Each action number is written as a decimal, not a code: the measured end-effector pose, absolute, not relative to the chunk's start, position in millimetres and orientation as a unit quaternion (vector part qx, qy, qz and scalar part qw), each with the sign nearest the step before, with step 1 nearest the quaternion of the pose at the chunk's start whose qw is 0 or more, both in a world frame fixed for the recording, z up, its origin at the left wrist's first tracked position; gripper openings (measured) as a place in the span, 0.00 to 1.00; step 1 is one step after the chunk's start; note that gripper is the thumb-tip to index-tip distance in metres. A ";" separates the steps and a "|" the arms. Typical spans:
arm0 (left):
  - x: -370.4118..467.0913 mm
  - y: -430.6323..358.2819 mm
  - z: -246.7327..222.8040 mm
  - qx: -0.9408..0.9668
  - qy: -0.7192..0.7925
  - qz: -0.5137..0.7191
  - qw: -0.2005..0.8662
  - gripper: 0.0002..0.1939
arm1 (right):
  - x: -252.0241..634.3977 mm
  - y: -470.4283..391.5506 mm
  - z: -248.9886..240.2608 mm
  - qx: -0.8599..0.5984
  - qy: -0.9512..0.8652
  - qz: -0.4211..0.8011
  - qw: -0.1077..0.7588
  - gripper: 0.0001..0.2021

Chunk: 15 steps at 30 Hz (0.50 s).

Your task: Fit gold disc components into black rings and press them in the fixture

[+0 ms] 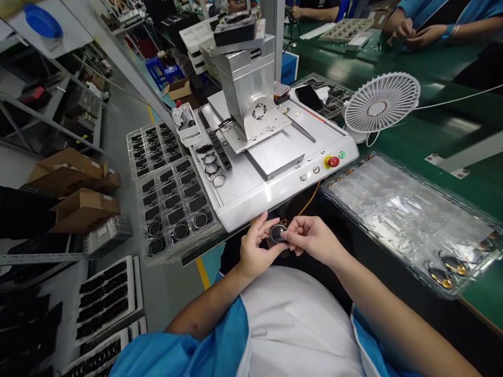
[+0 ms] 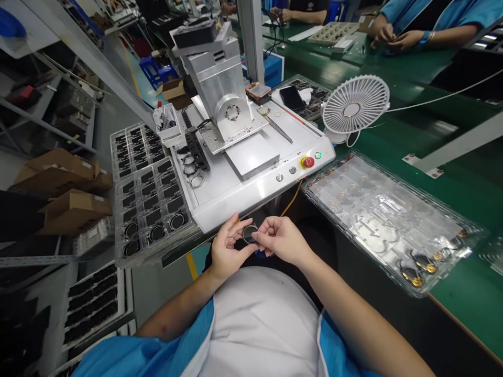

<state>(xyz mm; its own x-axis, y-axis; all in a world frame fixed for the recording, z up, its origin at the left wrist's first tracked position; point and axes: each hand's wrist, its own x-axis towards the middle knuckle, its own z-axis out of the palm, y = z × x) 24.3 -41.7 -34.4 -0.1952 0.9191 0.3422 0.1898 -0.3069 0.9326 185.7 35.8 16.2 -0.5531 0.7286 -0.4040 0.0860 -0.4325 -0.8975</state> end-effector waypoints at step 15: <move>29.3 -45.7 -36.7 0.583 0.497 0.558 0.318 0.42 | 193.5 28.0 5.8 -0.415 -0.512 0.715 0.233 0.22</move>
